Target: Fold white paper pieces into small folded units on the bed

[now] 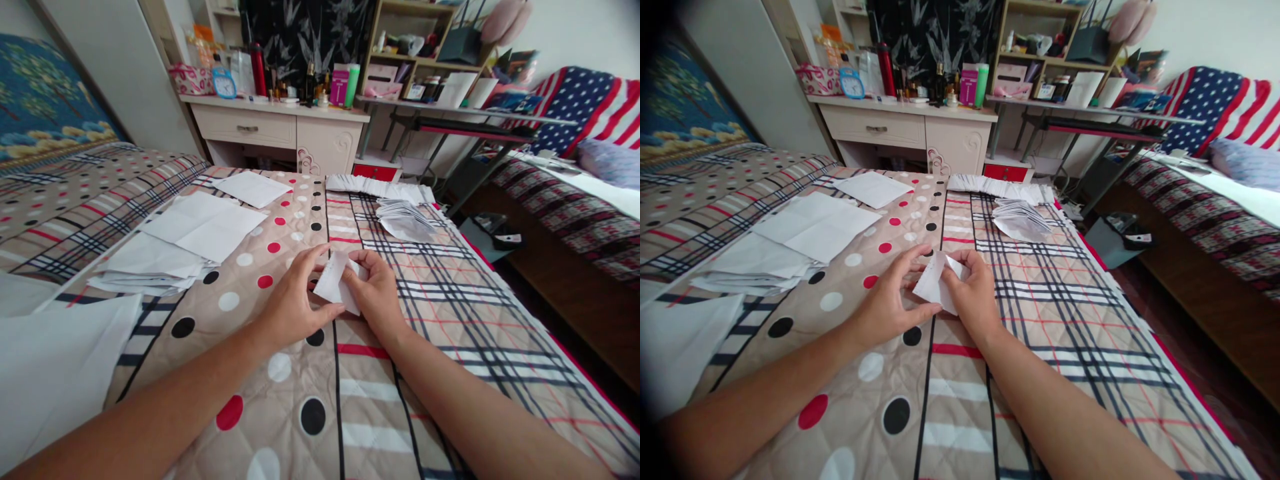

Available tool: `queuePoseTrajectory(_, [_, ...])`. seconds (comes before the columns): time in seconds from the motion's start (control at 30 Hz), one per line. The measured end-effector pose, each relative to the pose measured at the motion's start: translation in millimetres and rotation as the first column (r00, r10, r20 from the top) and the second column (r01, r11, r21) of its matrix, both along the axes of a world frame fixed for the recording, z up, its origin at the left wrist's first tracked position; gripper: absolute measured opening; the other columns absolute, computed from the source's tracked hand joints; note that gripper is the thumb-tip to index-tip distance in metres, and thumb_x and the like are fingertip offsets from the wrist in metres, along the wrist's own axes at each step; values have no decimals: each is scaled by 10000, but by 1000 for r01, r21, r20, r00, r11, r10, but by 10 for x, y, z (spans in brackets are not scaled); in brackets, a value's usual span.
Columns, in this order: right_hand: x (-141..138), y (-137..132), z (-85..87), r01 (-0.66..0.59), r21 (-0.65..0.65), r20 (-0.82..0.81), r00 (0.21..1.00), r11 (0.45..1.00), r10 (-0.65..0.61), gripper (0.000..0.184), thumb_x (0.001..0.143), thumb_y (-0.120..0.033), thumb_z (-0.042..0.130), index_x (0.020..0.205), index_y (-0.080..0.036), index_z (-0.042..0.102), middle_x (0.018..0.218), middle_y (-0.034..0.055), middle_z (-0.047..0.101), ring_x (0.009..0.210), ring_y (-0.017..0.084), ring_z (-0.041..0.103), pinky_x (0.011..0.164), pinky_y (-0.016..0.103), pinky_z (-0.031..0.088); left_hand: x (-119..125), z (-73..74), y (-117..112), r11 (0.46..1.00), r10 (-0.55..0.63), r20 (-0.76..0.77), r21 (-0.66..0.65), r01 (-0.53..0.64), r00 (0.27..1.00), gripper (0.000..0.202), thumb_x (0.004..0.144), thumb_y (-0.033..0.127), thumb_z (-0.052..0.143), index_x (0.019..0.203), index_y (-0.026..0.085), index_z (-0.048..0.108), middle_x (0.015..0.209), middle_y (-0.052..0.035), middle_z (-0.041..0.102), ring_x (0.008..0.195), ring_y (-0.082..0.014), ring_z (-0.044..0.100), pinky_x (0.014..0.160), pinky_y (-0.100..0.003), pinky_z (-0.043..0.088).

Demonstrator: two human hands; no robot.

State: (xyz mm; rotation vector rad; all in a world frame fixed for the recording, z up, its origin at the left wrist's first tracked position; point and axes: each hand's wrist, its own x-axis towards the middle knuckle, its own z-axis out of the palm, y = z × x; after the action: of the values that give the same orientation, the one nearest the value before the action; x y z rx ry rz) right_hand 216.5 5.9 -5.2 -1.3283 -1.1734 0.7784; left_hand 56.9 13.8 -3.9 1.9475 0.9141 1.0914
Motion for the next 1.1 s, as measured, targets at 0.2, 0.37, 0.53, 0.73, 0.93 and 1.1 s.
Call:
queuePoseTrajectory(0.2, [-28, -11, 7, -116, 58, -86, 989, 992, 120, 263, 690, -281, 750, 886, -200, 594, 857, 26, 659, 766, 172, 608, 688, 278, 480, -5, -23, 61, 959, 202, -122, 229, -170, 972, 564, 742, 39, 600, 1273, 208, 512, 1287, -73, 568, 1124, -209, 587, 993, -368, 508])
queuePoseTrajectory(0.37, [-38, -32, 32, -196, 17, -154, 968, 980, 196, 258, 775, -396, 704, 912, -186, 644, 853, 30, 657, 732, 152, 579, 647, 258, 449, -57, 3, 94, 914, 291, -149, 337, -228, 945, 444, 786, 33, 555, 1196, 204, 560, 1251, -52, 600, 1156, -200, 583, 1016, -368, 493])
queuePoseTrajectory(0.53, [-34, -40, 30, -212, -11, -156, 966, 977, 208, 296, 834, -459, 638, 804, -166, 659, 691, 2, 574, 613, 118, 468, 541, 239, 356, -79, 27, 81, 849, 328, -198, 491, -196, 923, 244, 862, 155, 582, 1101, 196, 612, 1166, -57, 650, 1086, -193, 620, 940, -340, 516])
queuePoseTrajectory(0.73, [-52, -71, 64, -232, -12, -137, 964, 973, 228, 384, 848, -474, 619, 632, -162, 560, 588, -27, 448, 548, 91, 366, 485, 236, 277, -79, 77, 102, 784, 384, -210, 589, -197, 899, 87, 863, 197, 598, 918, 189, 665, 982, -59, 688, 969, -219, 627, 869, -366, 506])
queuePoseTrajectory(0.93, [-64, -83, 86, -218, -69, -113, 971, 974, 209, 355, 820, -456, 643, 645, -149, 604, 583, -9, 504, 532, 94, 398, 470, 235, 274, -59, 58, 103, 893, 326, -53, 345, -289, 944, 47, 831, 161, 621, 822, 168, 666, 829, -19, 671, 699, -117, 615, 612, -222, 492])
queuePoseTrajectory(1.1, [-74, -72, 69, -179, -111, -68, 983, 978, 172, 347, 778, -424, 671, 581, -158, 567, 524, -22, 469, 489, 86, 370, 447, 234, 247, -45, 65, 80, 902, 326, 2, 300, -311, 945, 44, 802, 157, 641, 781, 165, 679, 803, -18, 676, 656, -106, 601, 553, -207, 468])
